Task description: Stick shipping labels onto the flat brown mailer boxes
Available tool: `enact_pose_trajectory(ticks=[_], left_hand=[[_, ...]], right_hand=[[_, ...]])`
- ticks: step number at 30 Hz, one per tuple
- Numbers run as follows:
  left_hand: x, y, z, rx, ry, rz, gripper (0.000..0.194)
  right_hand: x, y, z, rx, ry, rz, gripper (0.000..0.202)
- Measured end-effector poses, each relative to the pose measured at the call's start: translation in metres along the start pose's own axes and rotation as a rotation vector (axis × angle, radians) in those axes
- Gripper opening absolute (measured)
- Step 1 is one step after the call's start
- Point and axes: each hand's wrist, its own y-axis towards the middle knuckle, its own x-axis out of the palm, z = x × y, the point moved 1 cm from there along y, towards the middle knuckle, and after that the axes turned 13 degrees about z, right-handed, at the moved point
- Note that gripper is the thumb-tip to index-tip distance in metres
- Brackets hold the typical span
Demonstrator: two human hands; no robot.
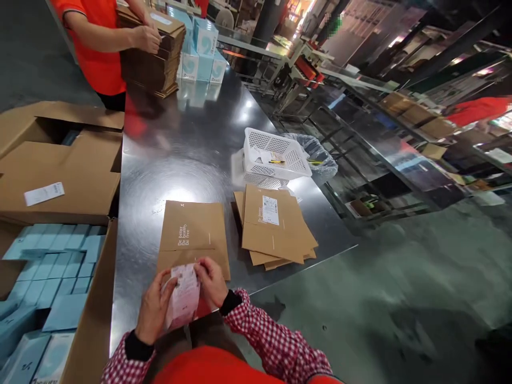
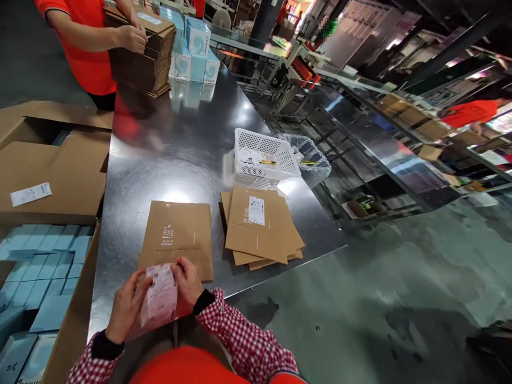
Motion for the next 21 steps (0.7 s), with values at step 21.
enact_pose_trajectory(ticks=[21], left_hand=[[0.033,0.002,-0.084,0.382,0.184,-0.075,0.031]], right_hand=[[0.043,0.128,0.035,-0.271,-0.947,0.147,0.083]])
